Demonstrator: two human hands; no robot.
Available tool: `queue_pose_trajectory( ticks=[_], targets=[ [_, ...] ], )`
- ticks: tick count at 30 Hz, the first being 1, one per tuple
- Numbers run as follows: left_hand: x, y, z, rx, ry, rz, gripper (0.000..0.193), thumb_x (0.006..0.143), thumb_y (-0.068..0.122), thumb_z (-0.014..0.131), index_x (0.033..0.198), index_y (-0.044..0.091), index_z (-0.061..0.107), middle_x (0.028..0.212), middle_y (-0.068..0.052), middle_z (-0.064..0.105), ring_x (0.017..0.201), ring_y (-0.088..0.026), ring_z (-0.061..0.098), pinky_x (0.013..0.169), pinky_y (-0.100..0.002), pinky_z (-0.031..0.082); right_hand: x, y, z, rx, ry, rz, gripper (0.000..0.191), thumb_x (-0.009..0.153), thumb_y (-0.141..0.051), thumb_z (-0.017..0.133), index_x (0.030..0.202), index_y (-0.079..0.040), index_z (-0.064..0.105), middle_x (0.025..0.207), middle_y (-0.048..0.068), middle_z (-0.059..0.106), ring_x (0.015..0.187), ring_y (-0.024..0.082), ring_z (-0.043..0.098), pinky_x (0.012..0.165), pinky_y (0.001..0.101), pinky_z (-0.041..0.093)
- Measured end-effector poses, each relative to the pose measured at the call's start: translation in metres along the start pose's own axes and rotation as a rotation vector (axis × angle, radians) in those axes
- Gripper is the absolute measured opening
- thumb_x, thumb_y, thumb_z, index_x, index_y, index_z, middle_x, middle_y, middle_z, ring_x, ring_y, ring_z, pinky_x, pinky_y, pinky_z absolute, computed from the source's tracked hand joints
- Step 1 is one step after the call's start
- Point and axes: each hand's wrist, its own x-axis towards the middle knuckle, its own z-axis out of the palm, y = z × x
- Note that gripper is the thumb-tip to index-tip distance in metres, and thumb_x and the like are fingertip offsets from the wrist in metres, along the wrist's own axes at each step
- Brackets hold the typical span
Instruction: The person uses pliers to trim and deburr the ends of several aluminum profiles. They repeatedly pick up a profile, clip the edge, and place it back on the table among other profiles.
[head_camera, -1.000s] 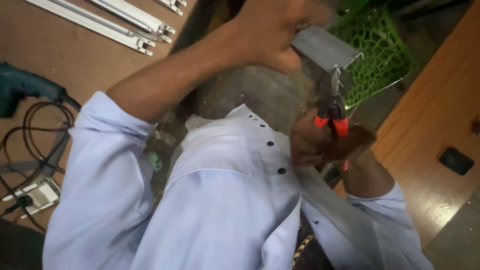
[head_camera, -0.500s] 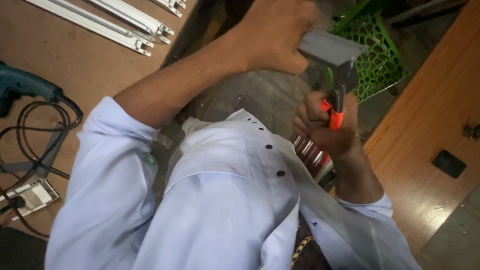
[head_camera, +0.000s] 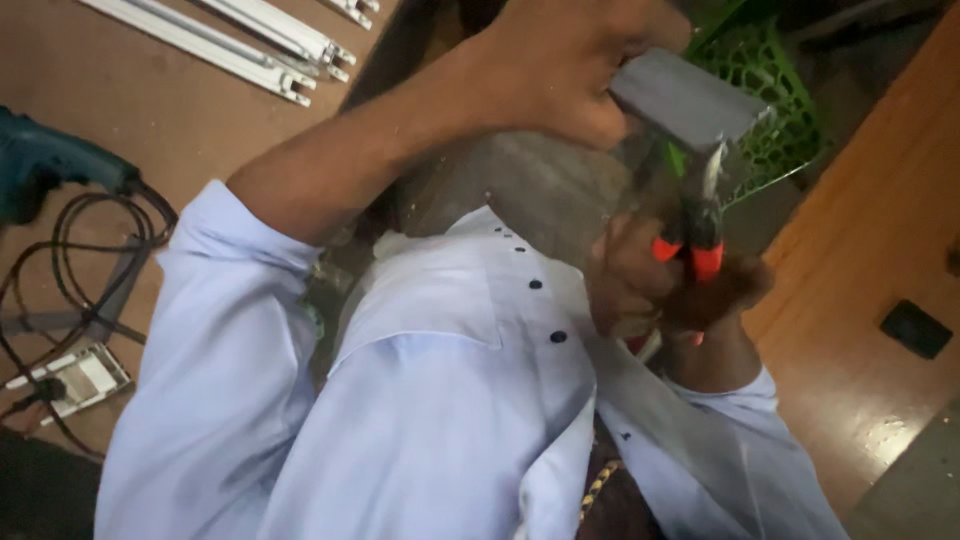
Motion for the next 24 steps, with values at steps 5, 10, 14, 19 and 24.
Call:
queue_pose_trajectory(
  ticks=[5, 10, 14, 19, 24],
  targets=[
    [0.003, -0.006, 0.001, -0.180, 0.108, 0.179, 0.040, 0.065, 0.019, 0.077, 0.102, 0.004, 0.068, 0.084, -0.010, 0.066, 0.072, -0.029, 0.066, 0.057, -0.038, 0.047, 0.010, 0.015, -0.003, -0.006, 0.013, 0.025, 0.060, 0.077, -0.040, 0.082, 0.064, -0.019, 0.027, 0.058, -0.005, 0.025, 0.048, 0.011, 0.022, 0.043, 0.0317, 0.021],
    [0.008, -0.004, 0.005, -0.042, 0.012, 0.060, 0.028, 0.061, 0.023, 0.083, 0.077, 0.006, 0.068, 0.069, -0.011, 0.062, 0.061, -0.033, 0.061, 0.053, -0.044, 0.040, 0.003, 0.015, -0.010, -0.042, -0.034, -0.001, 0.060, 0.073, -0.031, 0.085, 0.065, -0.020, 0.027, 0.057, -0.005, 0.027, 0.046, 0.010, 0.025, 0.041, 0.0316, 0.022],
    [0.011, 0.000, 0.003, 0.114, 0.060, 0.001, 0.026, 0.054, 0.019, 0.075, 0.078, 0.009, 0.072, 0.067, -0.010, 0.063, 0.058, -0.032, 0.061, 0.049, -0.042, 0.043, 0.001, 0.015, -0.018, -0.349, 0.406, -0.274, 0.060, 0.088, -0.054, 0.077, 0.072, -0.015, 0.033, 0.064, -0.001, 0.029, 0.059, 0.012, 0.028, 0.056, 0.0299, 0.025],
    [0.007, 0.009, -0.002, 0.238, 0.184, 0.063, 0.031, 0.048, 0.027, 0.079, 0.071, 0.008, 0.069, 0.067, -0.013, 0.063, 0.065, -0.036, 0.064, 0.053, -0.047, 0.046, 0.003, 0.014, -0.012, -0.547, 0.509, -0.367, 0.049, 0.093, -0.051, 0.064, 0.081, -0.015, 0.035, 0.063, -0.003, 0.025, 0.054, 0.013, 0.025, 0.052, 0.0309, 0.023],
    [0.008, 0.014, -0.004, 0.106, -0.018, -0.094, 0.022, 0.063, 0.021, 0.076, 0.081, 0.010, 0.072, 0.066, -0.011, 0.062, 0.063, -0.035, 0.062, 0.056, -0.047, 0.044, 0.011, -0.007, 0.002, -0.138, 0.226, -0.084, 0.047, 0.084, -0.034, 0.076, 0.069, -0.015, 0.036, 0.059, -0.003, 0.032, 0.050, 0.011, 0.030, 0.050, 0.0288, 0.025]
  ],
)
